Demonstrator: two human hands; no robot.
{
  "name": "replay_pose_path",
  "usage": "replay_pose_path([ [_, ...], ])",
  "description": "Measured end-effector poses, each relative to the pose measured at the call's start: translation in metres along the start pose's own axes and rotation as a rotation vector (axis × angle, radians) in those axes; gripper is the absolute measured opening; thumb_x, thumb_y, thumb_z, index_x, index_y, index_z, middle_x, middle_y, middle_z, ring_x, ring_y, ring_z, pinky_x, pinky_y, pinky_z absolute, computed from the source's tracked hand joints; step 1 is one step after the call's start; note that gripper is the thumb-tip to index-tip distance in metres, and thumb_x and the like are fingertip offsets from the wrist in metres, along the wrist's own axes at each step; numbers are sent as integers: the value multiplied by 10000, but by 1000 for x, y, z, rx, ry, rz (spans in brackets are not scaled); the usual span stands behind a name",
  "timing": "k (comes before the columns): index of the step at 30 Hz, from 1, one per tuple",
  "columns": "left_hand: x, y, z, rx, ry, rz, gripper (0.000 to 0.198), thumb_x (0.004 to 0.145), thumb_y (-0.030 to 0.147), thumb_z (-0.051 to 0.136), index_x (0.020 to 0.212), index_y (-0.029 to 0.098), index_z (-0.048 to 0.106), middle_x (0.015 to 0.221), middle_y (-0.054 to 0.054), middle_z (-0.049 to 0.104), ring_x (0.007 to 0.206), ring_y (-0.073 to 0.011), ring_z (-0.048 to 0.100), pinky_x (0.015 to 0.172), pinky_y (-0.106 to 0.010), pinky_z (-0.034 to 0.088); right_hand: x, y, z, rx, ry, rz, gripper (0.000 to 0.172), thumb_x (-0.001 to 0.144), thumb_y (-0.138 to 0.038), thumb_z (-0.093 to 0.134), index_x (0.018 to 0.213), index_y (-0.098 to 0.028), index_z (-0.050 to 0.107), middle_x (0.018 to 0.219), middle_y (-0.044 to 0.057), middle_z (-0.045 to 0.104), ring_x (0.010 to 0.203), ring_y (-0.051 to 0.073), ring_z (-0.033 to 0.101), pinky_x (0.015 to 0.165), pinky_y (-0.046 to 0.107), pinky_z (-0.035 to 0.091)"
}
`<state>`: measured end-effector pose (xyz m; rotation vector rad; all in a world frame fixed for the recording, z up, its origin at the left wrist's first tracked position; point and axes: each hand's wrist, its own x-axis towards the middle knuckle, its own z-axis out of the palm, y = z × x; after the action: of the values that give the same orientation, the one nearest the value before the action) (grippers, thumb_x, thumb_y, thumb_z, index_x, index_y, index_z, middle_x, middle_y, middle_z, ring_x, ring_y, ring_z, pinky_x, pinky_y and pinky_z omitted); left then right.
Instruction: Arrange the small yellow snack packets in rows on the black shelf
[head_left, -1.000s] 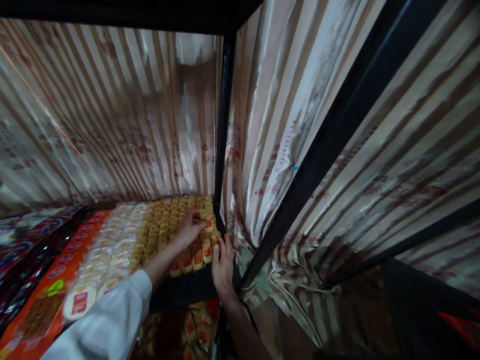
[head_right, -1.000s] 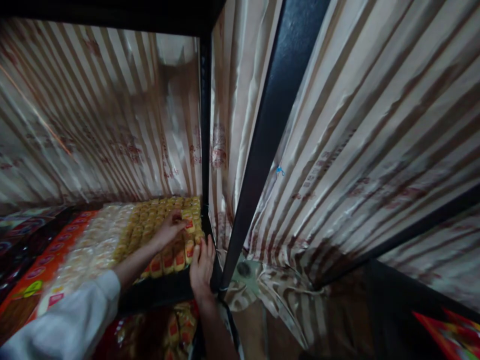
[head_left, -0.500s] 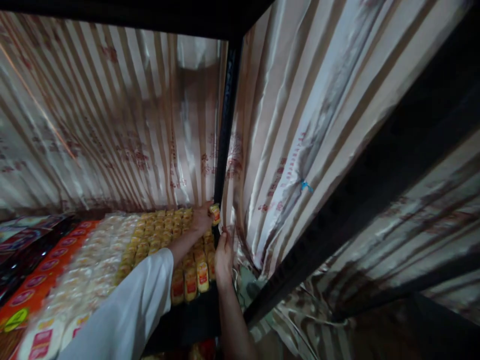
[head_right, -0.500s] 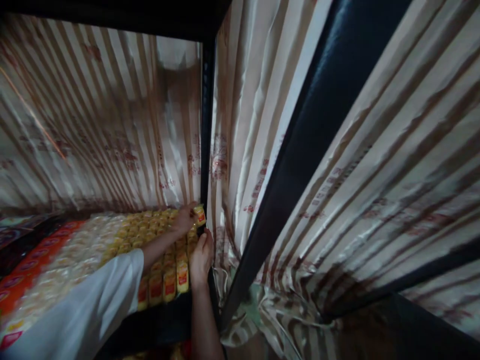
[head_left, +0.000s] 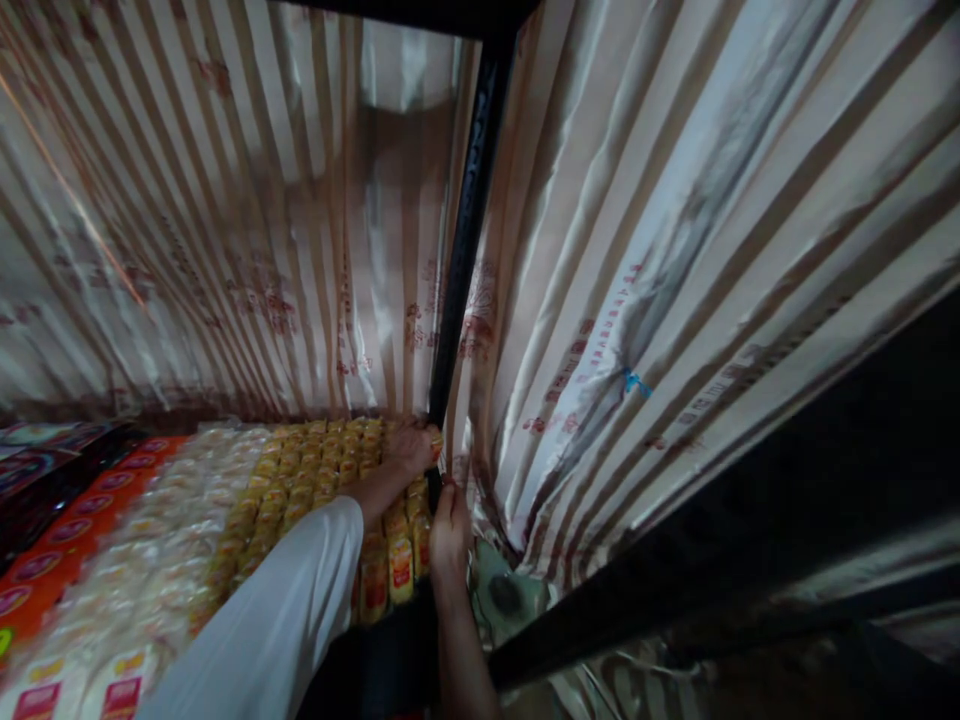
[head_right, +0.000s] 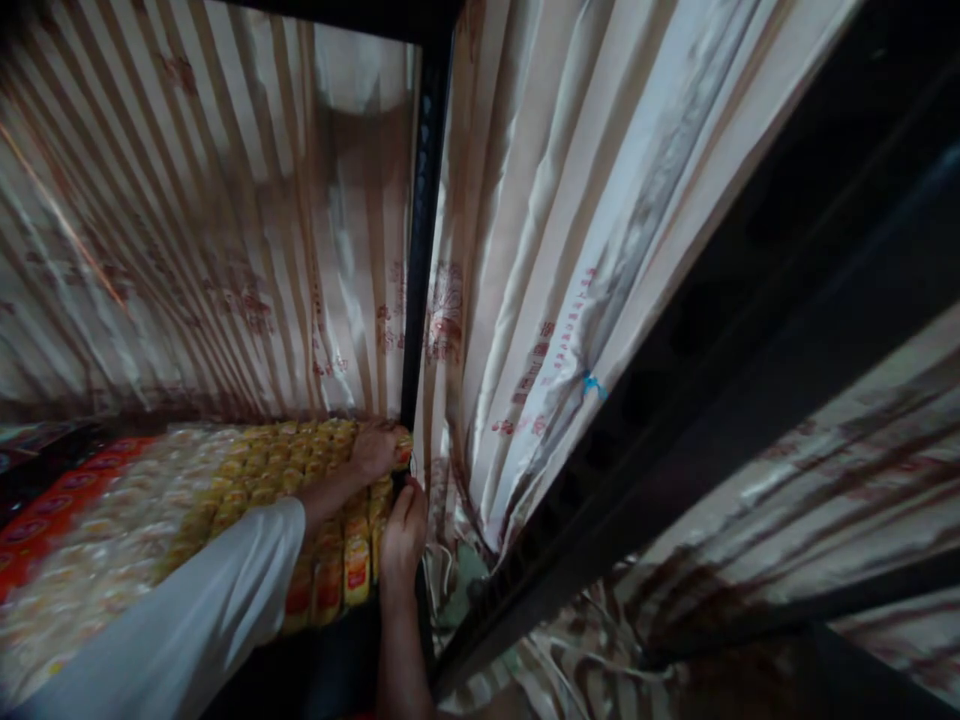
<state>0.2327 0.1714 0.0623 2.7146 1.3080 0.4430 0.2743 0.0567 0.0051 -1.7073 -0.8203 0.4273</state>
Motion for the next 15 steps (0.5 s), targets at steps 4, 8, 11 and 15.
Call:
replay_pose_path([
  [4,-2,5,2,-18,-28,11,209,758,232,515,922,216,644,918,-80,658,1043,-238,505,950,-346,333,1,8,3,-3,20,-19,539,870,-453,219,1106,-114,565,1166,164,584,1116,252,512,976,378,362],
  [8,-3,4,5,-48,-26,15,205,751,267,536,917,199,635,896,-84,657,1055,-254,489,984,-380,289,2,15,4,-29,16,19,550,871,-455,211,1099,-110,574,1145,170,598,1103,253,525,977,378,361],
  [11,1,-1,7,-57,12,20,217,754,259,526,935,193,624,943,-96,648,1041,-260,489,978,-389,283,1,17,3,-23,10,19,564,868,-477,208,1101,-118,575,1159,164,593,1113,252,519,981,371,357],
  [15,5,-6,9,-11,49,45,251,757,175,479,966,181,618,997,-108,635,1003,-261,500,938,-393,304,0,16,3,12,2,57,575,863,-500,230,1113,-110,570,1163,167,591,1123,264,515,977,371,359],
])
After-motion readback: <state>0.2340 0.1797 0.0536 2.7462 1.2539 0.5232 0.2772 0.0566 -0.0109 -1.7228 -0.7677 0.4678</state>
